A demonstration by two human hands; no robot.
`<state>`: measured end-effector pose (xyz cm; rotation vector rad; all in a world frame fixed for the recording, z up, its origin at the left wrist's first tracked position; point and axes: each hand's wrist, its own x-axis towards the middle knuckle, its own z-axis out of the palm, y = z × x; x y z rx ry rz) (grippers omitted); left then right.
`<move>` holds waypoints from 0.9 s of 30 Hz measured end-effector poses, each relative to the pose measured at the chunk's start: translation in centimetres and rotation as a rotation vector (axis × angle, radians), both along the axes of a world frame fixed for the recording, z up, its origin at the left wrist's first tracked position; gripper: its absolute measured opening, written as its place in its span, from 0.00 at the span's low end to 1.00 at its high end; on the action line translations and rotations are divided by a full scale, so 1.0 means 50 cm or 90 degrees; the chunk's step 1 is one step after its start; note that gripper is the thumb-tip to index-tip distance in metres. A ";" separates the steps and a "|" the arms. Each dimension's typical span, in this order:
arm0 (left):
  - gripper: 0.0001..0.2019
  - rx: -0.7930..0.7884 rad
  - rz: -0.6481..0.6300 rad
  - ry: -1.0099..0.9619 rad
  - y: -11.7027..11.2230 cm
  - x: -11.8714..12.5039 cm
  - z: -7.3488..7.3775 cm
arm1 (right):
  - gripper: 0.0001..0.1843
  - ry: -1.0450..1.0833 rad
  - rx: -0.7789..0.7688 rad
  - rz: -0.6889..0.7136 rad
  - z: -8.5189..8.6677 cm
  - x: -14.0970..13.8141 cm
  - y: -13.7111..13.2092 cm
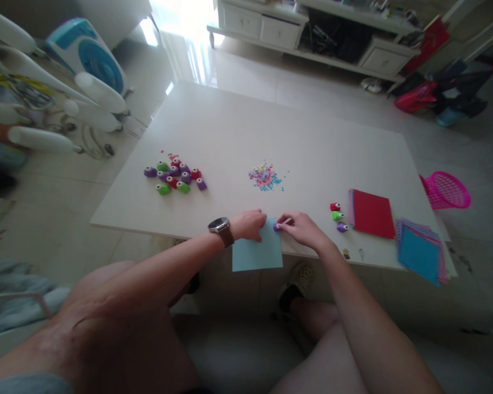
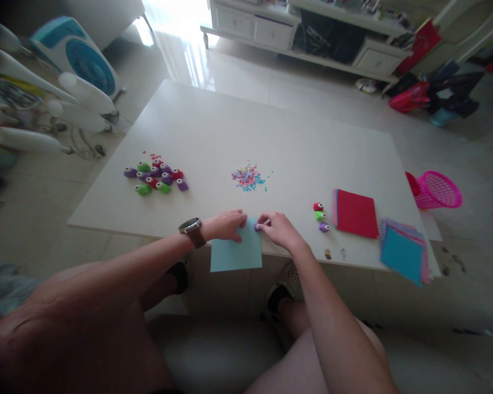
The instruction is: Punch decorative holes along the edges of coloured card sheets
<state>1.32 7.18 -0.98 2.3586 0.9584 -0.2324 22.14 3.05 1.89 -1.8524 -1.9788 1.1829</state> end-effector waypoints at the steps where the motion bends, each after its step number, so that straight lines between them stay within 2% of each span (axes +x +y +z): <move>1: 0.21 0.003 -0.002 0.000 0.000 0.000 -0.001 | 0.03 -0.004 0.002 0.000 -0.001 0.000 0.000; 8: 0.17 0.028 -0.001 0.004 -0.004 0.006 0.004 | 0.02 -0.006 -0.002 -0.007 -0.003 0.000 0.005; 11: 0.24 0.028 0.028 0.008 -0.005 0.016 0.010 | 0.02 0.004 -0.019 -0.033 -0.006 0.000 0.007; 14: 0.34 0.021 0.066 0.016 -0.008 0.027 0.016 | 0.07 -0.003 -0.029 -0.074 -0.013 0.000 0.013; 19: 0.36 0.037 0.107 0.056 -0.018 0.044 0.024 | 0.12 -0.101 -0.034 -0.074 -0.015 -0.012 0.028; 27: 0.33 0.010 0.153 0.082 -0.024 0.063 0.036 | 0.13 -0.266 -0.050 -0.085 -0.004 -0.043 0.043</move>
